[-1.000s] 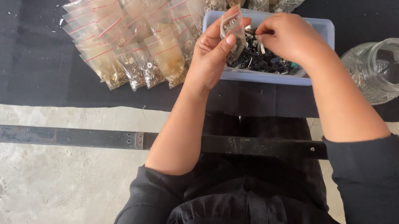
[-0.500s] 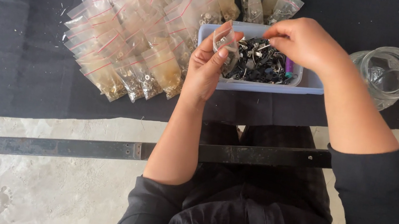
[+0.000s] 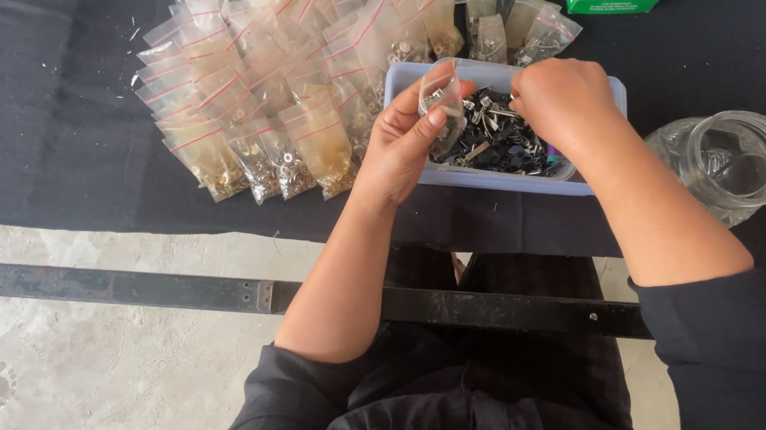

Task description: Sorting and bagging small metal clips from a plastic container into individual plastic bags.

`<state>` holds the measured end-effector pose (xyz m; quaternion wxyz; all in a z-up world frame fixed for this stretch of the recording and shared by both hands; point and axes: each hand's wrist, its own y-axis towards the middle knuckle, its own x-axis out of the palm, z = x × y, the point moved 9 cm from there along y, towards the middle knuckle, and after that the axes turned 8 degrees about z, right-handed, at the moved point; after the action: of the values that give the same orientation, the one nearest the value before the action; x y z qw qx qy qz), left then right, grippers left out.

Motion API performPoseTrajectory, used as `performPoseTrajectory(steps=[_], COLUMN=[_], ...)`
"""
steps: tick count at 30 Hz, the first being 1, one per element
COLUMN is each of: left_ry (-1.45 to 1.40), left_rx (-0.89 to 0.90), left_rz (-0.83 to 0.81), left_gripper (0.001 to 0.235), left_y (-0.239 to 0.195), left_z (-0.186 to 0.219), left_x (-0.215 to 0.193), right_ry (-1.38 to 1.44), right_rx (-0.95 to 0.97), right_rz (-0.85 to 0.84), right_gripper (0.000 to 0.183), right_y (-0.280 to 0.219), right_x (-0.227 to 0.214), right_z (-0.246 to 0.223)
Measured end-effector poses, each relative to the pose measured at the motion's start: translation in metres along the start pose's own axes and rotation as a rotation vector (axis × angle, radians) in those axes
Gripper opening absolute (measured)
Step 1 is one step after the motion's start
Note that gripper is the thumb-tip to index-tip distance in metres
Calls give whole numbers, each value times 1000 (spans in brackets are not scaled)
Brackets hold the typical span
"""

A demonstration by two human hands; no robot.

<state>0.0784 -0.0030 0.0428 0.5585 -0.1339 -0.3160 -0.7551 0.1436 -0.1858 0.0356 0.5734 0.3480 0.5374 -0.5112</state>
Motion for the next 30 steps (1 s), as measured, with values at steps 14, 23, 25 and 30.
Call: performPoseTrajectory(steps=[14, 23, 25, 30], left_ry=[-22, 123, 36, -51], left_rx=[-37, -63, -53, 30], left_rz=[9, -43, -8, 74], left_gripper=[52, 56, 54, 55], left_y=[-2, -5, -3, 1], left_z=[-4, 0, -5, 5], left_x=[1, 11, 3, -10], right_ry=[1094, 1111, 940, 443], right_rx=[205, -53, -56, -70], right_rz=[30, 268, 306, 320], right_gripper=[14, 11, 8, 11], right_y=[-46, -67, -66, -50], right_x=[-61, -96, -103, -76], right_z=[10, -3, -3, -6])
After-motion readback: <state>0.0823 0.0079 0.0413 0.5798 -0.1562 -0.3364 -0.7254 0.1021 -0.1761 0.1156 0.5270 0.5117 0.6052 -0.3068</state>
